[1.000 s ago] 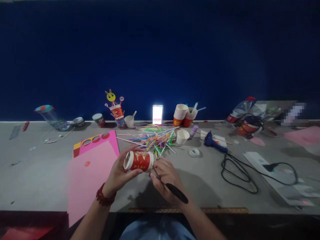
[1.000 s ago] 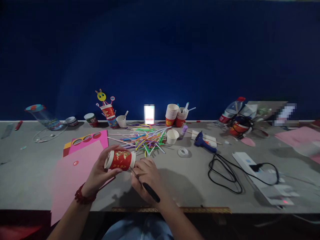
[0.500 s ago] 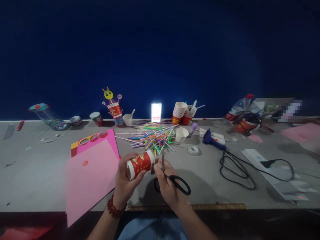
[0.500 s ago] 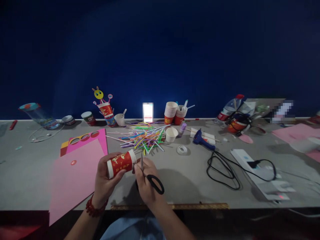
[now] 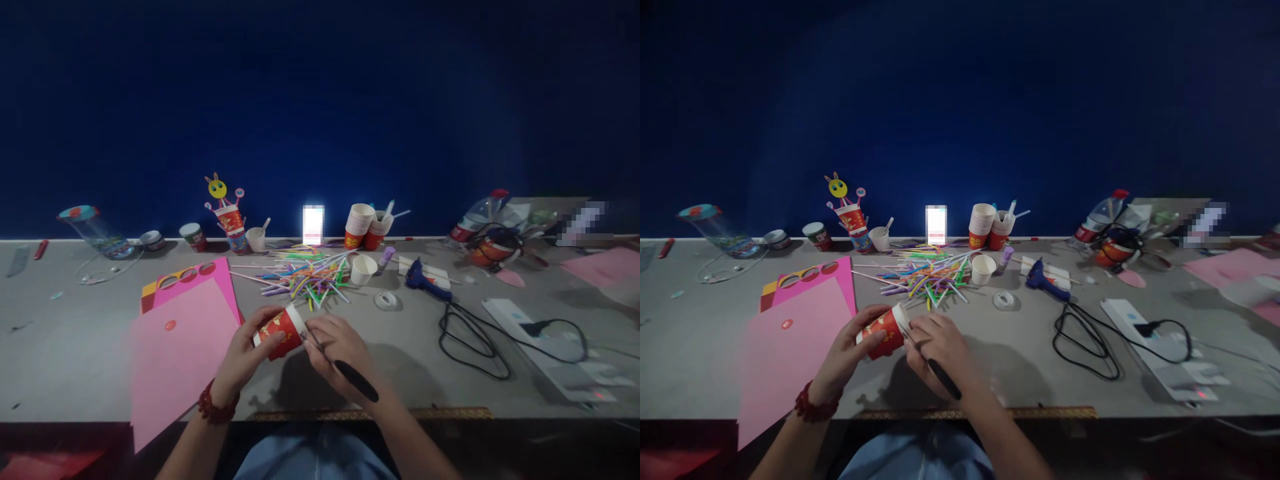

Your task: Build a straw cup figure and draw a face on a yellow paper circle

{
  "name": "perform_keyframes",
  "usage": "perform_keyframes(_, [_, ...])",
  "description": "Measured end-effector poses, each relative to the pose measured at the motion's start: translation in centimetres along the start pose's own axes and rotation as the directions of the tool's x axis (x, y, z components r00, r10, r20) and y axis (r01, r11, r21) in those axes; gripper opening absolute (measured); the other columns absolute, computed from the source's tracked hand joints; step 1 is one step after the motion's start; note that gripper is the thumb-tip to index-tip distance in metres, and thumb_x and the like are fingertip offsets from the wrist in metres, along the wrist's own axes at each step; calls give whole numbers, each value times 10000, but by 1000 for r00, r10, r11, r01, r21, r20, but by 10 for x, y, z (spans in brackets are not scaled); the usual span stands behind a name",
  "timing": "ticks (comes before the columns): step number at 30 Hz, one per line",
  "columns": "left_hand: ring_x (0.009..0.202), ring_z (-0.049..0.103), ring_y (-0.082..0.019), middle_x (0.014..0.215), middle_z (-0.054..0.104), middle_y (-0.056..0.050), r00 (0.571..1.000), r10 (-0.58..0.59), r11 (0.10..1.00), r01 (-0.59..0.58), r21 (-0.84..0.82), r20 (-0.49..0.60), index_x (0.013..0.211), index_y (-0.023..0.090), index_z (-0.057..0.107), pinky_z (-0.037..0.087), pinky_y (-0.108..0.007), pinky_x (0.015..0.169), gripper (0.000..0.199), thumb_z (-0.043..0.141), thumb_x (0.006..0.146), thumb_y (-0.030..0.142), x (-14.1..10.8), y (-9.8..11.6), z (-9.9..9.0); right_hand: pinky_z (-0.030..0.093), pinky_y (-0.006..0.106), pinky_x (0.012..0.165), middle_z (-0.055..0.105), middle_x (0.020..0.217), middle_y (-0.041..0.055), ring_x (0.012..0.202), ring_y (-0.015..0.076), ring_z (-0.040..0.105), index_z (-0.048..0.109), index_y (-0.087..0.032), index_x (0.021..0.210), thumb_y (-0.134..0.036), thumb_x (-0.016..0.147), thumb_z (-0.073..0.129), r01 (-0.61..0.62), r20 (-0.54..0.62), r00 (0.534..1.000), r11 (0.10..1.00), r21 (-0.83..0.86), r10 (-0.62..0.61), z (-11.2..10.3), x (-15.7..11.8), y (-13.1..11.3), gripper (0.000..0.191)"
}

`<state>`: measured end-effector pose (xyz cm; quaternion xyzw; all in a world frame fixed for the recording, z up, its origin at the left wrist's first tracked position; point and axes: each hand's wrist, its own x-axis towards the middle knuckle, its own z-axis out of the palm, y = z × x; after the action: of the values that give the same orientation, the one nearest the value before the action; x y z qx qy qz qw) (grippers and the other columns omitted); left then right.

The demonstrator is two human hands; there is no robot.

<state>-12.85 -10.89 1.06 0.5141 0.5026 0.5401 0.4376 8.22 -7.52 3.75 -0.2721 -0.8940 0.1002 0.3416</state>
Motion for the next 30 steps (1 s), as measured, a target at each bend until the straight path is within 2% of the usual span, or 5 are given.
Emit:
perform_keyframes(3, [962, 685, -275, 1137, 718, -98, 999, -42, 999, 42, 33, 8, 1132, 233, 732, 591, -331, 753, 382, 759, 787, 396, 3, 2, -1, 457, 339, 718, 688, 871, 57, 818, 212, 600, 617, -200, 804, -177, 950, 516, 136, 116, 986, 981, -137, -120, -4, 3, 10, 179])
perform_keyframes(7, [756, 688, -255, 1091, 720, -118, 988, -137, 990, 135, 45, 67, 1154, 225, 728, 565, -287, 475, 421, 740, 790, 436, 5, 5, -1, 401, 315, 618, 675, 795, 53, 717, 197, 566, 619, -192, 750, -212, 946, 578, 299, 197, 945, 931, -210, -259, -1, 5, 23, 202])
perform_keyframes(20, [641, 652, -174, 1034, 703, -86, 957, -257, 961, 239, 139, 136, 1185, 191, 677, 555, -233, 450, 441, 692, 824, 443, 9, -1, -7, 408, 315, 654, 682, 856, 73, 802, 213, 602, 650, -164, 875, -280, 920, 653, 285, 431, 889, 923, -259, -154, 17, -4, 33, 124])
perform_keyframes(26, [857, 688, -235, 1146, 693, -91, 990, -97, 966, 69, 248, 101, 1215, 214, 661, 592, -263, 568, 397, 650, 874, 419, 4, 0, -1, 406, 297, 654, 683, 790, 33, 726, 179, 612, 625, -191, 814, -161, 958, 510, 38, 208, 978, 981, -189, 2, 24, -9, 22, 186])
perform_keyframes(30, [912, 700, -241, 1156, 703, -82, 997, -9, 955, -16, 298, 80, 1223, 224, 655, 609, -312, 719, 370, 644, 889, 381, -3, 0, 6, 409, 278, 633, 659, 712, 29, 654, 168, 601, 594, -209, 739, -197, 1007, 407, -180, 84, 979, 982, -57, 184, 22, -11, 6, 328])
